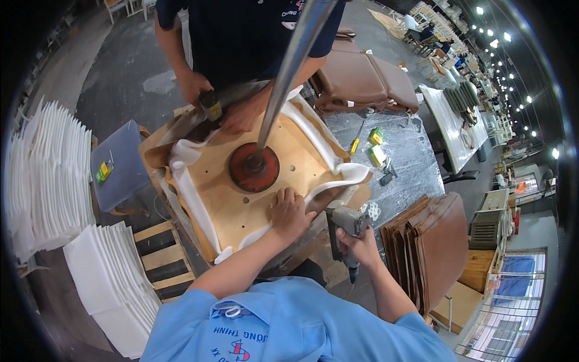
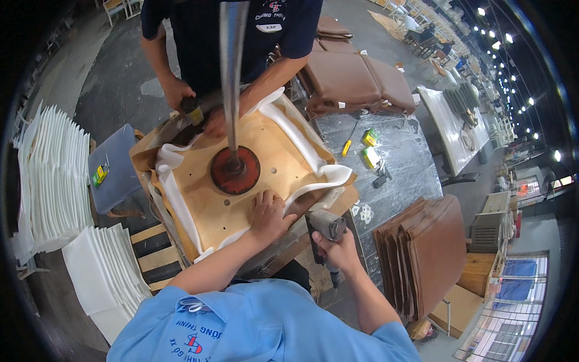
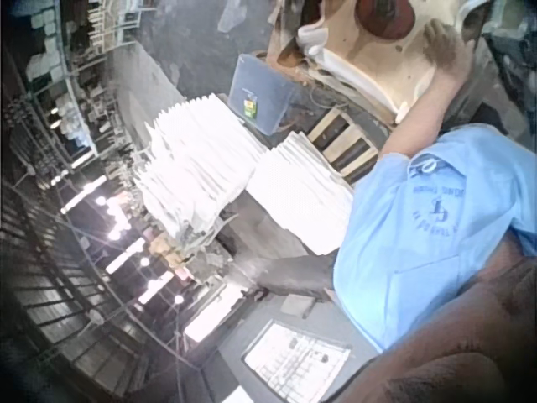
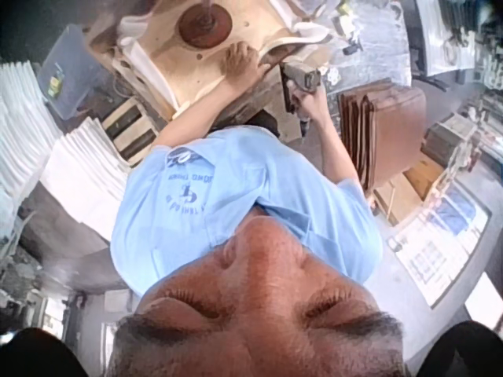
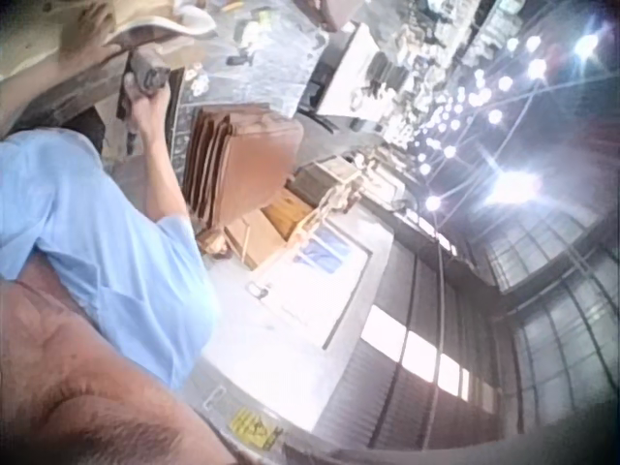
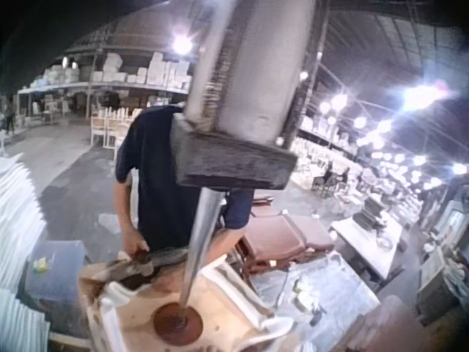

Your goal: The person places a brown fabric sheet and a white foam sheet onto a chair seat base, then uses a staple gun to secure the foam and fabric around the edges. The process is repeated for a second seat.

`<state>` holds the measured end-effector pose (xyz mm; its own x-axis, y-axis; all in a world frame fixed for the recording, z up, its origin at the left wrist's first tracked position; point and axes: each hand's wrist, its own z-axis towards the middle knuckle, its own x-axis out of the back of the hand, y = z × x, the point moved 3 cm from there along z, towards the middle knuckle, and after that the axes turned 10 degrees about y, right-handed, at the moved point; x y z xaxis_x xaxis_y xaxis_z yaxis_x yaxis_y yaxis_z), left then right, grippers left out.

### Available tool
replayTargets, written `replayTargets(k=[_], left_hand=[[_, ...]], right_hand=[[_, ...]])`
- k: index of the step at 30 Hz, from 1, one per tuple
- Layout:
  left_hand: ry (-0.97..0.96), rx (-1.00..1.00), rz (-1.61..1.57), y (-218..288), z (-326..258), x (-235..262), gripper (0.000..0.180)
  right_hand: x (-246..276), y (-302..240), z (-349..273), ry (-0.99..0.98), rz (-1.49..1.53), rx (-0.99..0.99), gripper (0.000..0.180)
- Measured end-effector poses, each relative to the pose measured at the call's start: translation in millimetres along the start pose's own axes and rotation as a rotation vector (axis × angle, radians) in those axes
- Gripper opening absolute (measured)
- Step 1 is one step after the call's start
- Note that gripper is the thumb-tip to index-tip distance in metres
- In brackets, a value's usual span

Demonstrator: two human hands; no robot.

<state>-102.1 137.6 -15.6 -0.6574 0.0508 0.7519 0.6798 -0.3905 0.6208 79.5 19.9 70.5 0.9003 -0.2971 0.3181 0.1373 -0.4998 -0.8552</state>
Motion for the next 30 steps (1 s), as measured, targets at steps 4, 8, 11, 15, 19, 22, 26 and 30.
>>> replayTargets(k=[4, 8, 11, 15, 19, 22, 26, 30], left_hand=[[-0.042, -0.047, -0.04, 4, 6, -8, 0.045], [0.019, -0.056, -0.069, 5, 6, -11, 0.035], [0.114, -0.093, -0.091, 4, 9, -15, 0.027], [0.152, -0.023, -0.18, 0, 9, -24, 0.02], [0.126, 0.024, -0.187, -1, 2, -31, 0.02], [0.137, 0.015, -0.178, -2, 9, -29, 0.02], [0.153, -0.009, -0.189, 0, 10, -20, 0.022], [0.112, 0.003, -0.167, -2, 2, -8, 0.028]], right_hand=[[9, -8, 32, -0.058, -0.094, -0.035, 0.051], [8, -16, 56, -0.139, -0.178, -0.062, 0.048], [6, -18, 67, -0.183, -0.205, -0.061, 0.046], [2, -26, 73, -0.191, -0.307, -0.096, 0.042], [3, -12, 79, -0.235, -0.416, -0.138, 0.042], [-9, -29, 84, -0.244, -0.441, -0.067, 0.044], [-20, -38, 86, -0.25, -0.501, 0.086, 0.047], [-24, -48, 80, -0.238, -0.54, 0.113, 0.043]])
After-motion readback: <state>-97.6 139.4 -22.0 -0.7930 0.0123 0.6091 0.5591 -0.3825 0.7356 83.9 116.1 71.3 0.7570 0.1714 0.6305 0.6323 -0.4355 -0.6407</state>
